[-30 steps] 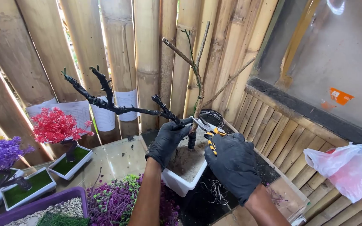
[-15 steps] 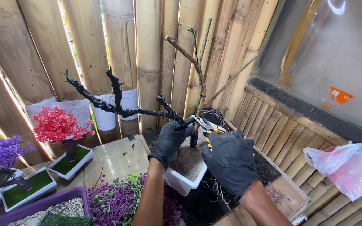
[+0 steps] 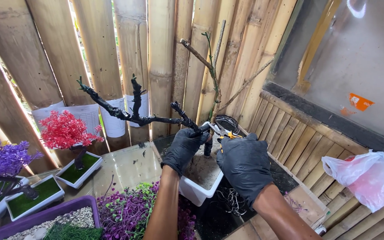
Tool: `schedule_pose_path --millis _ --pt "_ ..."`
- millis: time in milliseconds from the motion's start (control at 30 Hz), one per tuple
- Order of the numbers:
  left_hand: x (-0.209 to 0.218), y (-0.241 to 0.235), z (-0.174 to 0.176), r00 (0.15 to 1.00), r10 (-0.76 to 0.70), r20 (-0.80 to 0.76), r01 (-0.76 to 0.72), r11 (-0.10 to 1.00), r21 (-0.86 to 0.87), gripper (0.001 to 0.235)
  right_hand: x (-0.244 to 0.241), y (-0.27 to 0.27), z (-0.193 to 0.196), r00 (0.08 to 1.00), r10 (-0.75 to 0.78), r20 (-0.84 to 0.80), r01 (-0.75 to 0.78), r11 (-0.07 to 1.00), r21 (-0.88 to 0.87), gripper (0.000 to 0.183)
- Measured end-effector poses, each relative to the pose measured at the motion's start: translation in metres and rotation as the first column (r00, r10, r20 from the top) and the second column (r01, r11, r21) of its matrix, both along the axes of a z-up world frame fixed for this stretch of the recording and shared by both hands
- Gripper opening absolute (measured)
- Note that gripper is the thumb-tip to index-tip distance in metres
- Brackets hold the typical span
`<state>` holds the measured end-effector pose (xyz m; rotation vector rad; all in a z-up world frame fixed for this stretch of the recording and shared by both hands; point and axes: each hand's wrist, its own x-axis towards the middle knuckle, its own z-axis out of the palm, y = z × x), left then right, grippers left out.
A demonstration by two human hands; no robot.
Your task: A person wearing black gloves uses pliers and wire to secure and shape tree branches in a white pot.
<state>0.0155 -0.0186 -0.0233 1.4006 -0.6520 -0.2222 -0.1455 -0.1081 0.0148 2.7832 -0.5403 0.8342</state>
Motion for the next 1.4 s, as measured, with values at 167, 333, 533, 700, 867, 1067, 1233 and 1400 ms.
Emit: schedule_pose_path --millis 167,333,533,700,867,1067,1233,1400 --pt "0.011 -0.006 -0.016 1.0 0.007 -0.009 -0.007 1.0 -0.006 0.01 0.001 0.003 0.003 1.0 -0.003 0.018 0.001 0.995 0.096 0.077" --pt "-0.011 0.001 0.014 0.999 0.009 -0.037 -0.011 0.999 -0.035 0.007 -0.014 0.005 0.016 0.999 -0.019 0.043 0.01 0.978 0.207 0.078" --pt "-0.02 0.005 0.023 0.999 0.043 0.018 -0.043 0.999 0.003 0.021 -0.032 -0.015 0.044 0.995 0.066 0.077 -0.081 0.974 0.211 0.055" --pt "-0.024 0.006 0.027 0.993 -0.014 -0.116 0.006 0.997 -0.072 0.029 -0.028 -0.059 0.046 0.975 0.223 -0.007 -0.189 0.842 0.506 0.024" --pt "-0.021 0.009 0.023 0.994 -0.014 -0.107 0.005 0.997 -0.075 0.033 -0.03 -0.081 0.037 0.929 0.358 0.091 -0.345 0.751 0.563 0.023" --pt "-0.022 0.005 0.021 0.995 -0.005 -0.103 -0.001 0.999 -0.051 0.035 -0.028 -0.092 0.033 0.864 0.484 0.14 -0.484 0.716 0.503 0.017" --pt "-0.013 0.011 0.017 0.991 -0.135 -0.006 0.134 0.986 -0.1 0.041 -0.033 -0.074 0.039 0.832 0.527 0.172 -0.551 0.752 0.363 0.033" --pt "-0.012 0.013 0.014 0.986 -0.166 0.029 0.168 0.98 -0.105 0.038 -0.034 -0.062 0.036 0.854 0.499 0.15 -0.521 0.825 0.22 0.016"
